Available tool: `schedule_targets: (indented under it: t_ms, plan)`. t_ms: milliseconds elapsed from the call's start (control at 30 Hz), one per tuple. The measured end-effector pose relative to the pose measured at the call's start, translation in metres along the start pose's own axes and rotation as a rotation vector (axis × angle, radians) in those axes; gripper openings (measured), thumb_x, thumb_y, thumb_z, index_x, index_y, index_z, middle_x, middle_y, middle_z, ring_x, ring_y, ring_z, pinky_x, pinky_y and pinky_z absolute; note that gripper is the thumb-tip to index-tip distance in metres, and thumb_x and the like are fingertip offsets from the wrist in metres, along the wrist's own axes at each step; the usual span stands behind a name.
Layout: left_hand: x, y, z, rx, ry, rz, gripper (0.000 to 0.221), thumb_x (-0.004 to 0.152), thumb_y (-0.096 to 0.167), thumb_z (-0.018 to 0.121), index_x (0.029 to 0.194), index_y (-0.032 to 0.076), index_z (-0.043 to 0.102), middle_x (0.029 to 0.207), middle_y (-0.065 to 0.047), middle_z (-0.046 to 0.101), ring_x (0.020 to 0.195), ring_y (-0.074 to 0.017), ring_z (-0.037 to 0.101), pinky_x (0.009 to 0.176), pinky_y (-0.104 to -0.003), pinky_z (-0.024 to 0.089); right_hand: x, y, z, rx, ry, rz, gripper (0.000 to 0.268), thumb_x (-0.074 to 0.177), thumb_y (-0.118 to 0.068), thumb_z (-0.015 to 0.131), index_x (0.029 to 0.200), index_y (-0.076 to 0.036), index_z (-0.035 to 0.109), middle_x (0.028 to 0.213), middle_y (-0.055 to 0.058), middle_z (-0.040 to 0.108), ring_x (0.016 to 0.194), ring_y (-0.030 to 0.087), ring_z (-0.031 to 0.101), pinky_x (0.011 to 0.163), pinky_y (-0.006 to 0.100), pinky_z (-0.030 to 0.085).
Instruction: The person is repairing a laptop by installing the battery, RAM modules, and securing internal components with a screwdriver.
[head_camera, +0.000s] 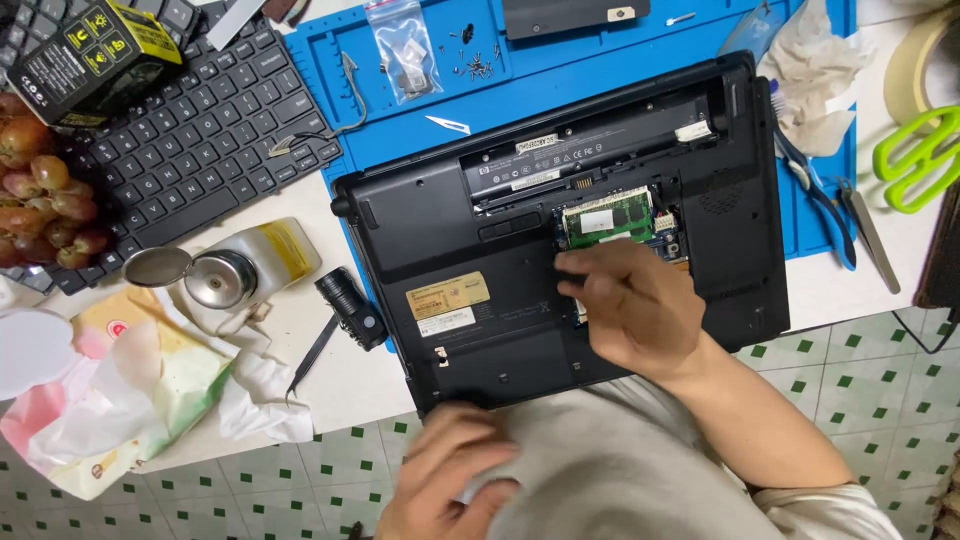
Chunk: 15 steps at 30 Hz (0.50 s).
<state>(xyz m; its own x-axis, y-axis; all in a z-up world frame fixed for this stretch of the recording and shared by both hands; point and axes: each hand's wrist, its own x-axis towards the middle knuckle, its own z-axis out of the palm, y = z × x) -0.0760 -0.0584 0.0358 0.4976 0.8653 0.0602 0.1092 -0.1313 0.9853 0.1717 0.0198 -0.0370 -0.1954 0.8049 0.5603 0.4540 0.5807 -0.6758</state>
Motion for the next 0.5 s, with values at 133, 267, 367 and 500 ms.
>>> schedule_targets:
  t_ms: [133,267,367,500]
  plan:
    - [-0.018,-0.041,-0.002,0.395,0.598,0.138,0.013,0.096,0.014,0.064,0.102,0.002,0.061,0.097,-0.016,0.07,0.092,-0.0325,0.07,0.087,-0.043,0.063,0.005,0.0,0.002,0.099,-0.038,-0.1,0.043,0.103,0.004,0.066,0.141,-0.008,0.05,0.111,0.029,0.065,0.098,0.04,0.076,0.08,0.039,0.072]
    - [-0.021,-0.082,-0.012,0.66,0.818,0.249,0.007,0.097,0.003,0.06,0.104,0.0,0.058,0.097,-0.023,0.065,0.092,-0.0357,0.065,0.088,-0.046,0.064,-0.014,0.009,-0.005,0.11,-0.075,-0.067,0.058,0.095,0.017,0.076,0.142,-0.005,0.05,0.12,0.035,0.057,0.109,0.046,0.07,0.09,0.047,0.074]
    - [-0.025,-0.102,-0.015,0.755,0.821,0.282,0.006,0.098,0.003,0.059,0.104,0.001,0.058,0.099,-0.02,0.063,0.093,-0.0373,0.065,0.086,-0.045,0.06,-0.009,-0.009,0.005,0.378,-0.04,0.335,0.034,0.104,-0.016,0.054,0.109,0.017,0.063,0.108,0.029,0.069,0.102,0.037,0.075,0.074,0.033,0.073]
    - [-0.034,-0.113,-0.012,0.756,0.888,0.304,0.009,0.097,0.001,0.056,0.105,0.004,0.057,0.101,-0.019,0.062,0.094,-0.0356,0.063,0.086,-0.045,0.058,-0.005,0.008,0.005,0.167,-0.045,-0.095,0.041,0.107,0.006,0.059,0.145,-0.009,0.049,0.112,0.027,0.067,0.1,0.037,0.076,0.079,0.037,0.075]
